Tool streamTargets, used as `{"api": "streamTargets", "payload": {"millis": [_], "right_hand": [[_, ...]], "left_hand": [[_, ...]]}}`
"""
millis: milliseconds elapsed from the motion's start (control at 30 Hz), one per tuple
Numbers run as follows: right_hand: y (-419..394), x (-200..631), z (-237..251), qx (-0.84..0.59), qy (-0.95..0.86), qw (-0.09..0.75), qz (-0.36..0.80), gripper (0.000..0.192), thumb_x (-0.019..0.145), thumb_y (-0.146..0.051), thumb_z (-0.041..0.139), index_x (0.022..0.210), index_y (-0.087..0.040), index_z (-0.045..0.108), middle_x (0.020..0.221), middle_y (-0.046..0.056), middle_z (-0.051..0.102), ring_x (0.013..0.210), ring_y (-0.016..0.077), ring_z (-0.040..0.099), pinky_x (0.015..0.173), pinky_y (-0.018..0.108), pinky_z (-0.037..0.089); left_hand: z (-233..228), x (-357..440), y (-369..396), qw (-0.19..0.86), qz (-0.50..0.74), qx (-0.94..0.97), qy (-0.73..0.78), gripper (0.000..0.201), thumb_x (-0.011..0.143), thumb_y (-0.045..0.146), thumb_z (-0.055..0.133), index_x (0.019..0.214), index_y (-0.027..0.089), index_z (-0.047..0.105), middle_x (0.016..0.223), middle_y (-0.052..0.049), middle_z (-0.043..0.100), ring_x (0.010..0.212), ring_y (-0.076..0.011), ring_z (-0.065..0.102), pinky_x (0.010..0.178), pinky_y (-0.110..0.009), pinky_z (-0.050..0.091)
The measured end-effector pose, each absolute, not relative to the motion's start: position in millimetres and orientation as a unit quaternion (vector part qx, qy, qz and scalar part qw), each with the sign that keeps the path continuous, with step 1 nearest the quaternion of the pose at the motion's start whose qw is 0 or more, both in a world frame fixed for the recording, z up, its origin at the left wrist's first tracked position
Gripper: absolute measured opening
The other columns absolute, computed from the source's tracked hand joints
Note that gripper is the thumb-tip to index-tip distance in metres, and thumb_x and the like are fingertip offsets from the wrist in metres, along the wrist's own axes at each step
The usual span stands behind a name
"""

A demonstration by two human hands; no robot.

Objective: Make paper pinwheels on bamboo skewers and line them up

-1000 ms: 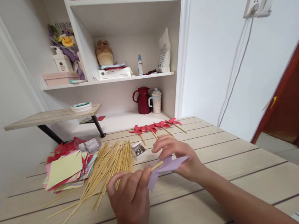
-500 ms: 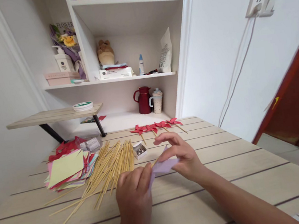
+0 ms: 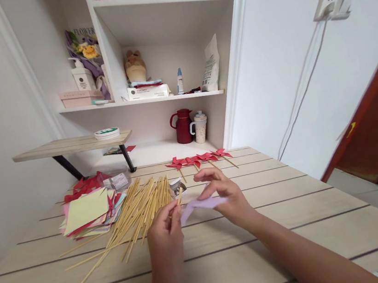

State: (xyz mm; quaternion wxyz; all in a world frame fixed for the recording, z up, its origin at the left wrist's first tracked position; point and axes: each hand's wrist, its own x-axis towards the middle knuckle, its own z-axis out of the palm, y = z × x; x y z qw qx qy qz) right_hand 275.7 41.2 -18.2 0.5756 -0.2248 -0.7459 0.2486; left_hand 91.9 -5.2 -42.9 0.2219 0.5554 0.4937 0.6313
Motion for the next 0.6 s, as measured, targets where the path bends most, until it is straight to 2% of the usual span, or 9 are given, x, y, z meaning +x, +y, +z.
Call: {"api": "streamTargets", "payload": {"millis": [100, 200, 333, 433, 600], "right_hand": [[44, 269, -21, -0.285, -0.656, 0.584, 0.384, 0.015, 0.073, -0.031, 0.082, 0.076, -0.021, 0.072, 0.094, 0.004, 0.068, 0.089, 0.0187, 0.064, 0.083, 0.036, 0.053], [45, 263, -22, -0.300, -0.568, 0.586, 0.494, 0.027, 0.064, -0.035, 0.087, 0.073, -0.018, 0.068, 0.078, 0.001, 0.068, 0.074, 0.0156, 0.063, 0.070, 0.030, 0.053], [44, 260, -21, -0.300, -0.532, 0.577, 0.543, 0.029, 0.061, -0.034, 0.089, 0.071, -0.018, 0.066, 0.075, 0.000, 0.068, 0.072, 0.0143, 0.061, 0.072, 0.029, 0.051], [42, 259, -20, -0.284, -0.541, 0.559, 0.560, 0.027, 0.063, -0.034, 0.088, 0.072, -0.018, 0.068, 0.076, 0.000, 0.067, 0.073, 0.0137, 0.060, 0.074, 0.029, 0.050], [40, 256, -23, -0.274, -0.561, 0.525, 0.579, 0.027, 0.065, -0.034, 0.087, 0.072, -0.018, 0.067, 0.077, 0.000, 0.066, 0.072, 0.0137, 0.059, 0.074, 0.029, 0.047]], "left_hand": [[-34, 91, -6, 0.419, 0.654, 0.411, 0.478, 0.044, 0.078, 0.047, 0.070, 0.112, 0.019, 0.066, 0.050, 0.009, 0.042, 0.040, -0.0066, 0.034, 0.040, -0.020, 0.025], [-25, 90, -8, 0.490, 0.674, 0.338, 0.438, 0.067, 0.072, 0.046, 0.077, 0.129, 0.021, 0.052, 0.050, 0.014, 0.029, 0.040, -0.0037, 0.019, 0.039, -0.018, 0.014], [-23, 93, -11, 0.540, 0.624, 0.381, 0.416, 0.075, 0.071, 0.046, 0.079, 0.133, 0.020, 0.047, 0.052, 0.013, 0.036, 0.041, -0.0027, 0.017, 0.040, -0.019, 0.012], [-28, 95, -10, 0.542, 0.587, 0.421, 0.430, 0.075, 0.067, 0.044, 0.081, 0.129, 0.018, 0.050, 0.051, 0.013, 0.039, 0.040, -0.0026, 0.018, 0.040, -0.019, 0.011], [-32, 93, -7, 0.512, 0.579, 0.429, 0.468, 0.066, 0.063, 0.043, 0.083, 0.116, 0.013, 0.058, 0.050, 0.013, 0.036, 0.042, -0.0030, 0.019, 0.041, -0.019, 0.013]]}}
